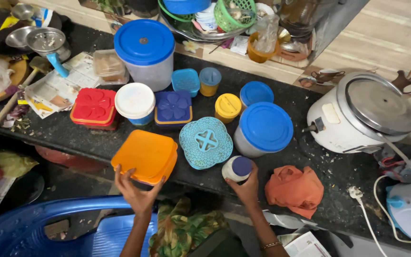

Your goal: The person takes plastic containers and jars from kitchen shelves and places them on the counter, then removes lids and arranges the containers and lids in a row on the counter, handling each container one at a time.

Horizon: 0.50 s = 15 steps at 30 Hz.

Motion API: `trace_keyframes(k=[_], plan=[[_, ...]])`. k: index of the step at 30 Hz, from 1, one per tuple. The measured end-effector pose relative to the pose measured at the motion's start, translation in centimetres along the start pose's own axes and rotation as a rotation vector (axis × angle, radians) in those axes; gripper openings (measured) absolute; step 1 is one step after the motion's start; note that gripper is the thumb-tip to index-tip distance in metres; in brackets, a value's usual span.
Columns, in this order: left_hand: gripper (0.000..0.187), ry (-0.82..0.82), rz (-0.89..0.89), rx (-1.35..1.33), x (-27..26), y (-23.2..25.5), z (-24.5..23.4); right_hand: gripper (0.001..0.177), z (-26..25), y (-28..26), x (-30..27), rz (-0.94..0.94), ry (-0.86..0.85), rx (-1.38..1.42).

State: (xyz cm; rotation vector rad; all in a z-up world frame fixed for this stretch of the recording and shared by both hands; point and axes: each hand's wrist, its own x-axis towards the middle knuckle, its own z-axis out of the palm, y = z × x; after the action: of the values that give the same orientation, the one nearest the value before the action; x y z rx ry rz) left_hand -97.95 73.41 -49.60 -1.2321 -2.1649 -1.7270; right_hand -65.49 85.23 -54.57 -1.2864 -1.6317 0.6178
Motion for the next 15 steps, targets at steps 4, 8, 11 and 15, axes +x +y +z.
trace_keyframes(k=[4,8,11,15], plan=[[0.087,-0.027,0.016,0.017,-0.8,-1.5,1.3,0.098,0.0,-0.6,-0.4,-0.006,0.006,-0.018],[0.089,-0.106,-0.029,-0.039,-1.0,-2.6,2.5,0.097,0.1,-1.6,-1.1,-0.008,-0.046,0.005],[0.091,-0.163,-0.127,-0.084,-1.1,-3.5,2.8,0.098,0.2,-2.2,-1.8,0.018,-0.077,0.018],[0.092,-0.103,0.076,-0.015,-0.6,-4.2,3.1,0.098,0.9,-2.9,-1.8,0.025,-0.090,0.083]])
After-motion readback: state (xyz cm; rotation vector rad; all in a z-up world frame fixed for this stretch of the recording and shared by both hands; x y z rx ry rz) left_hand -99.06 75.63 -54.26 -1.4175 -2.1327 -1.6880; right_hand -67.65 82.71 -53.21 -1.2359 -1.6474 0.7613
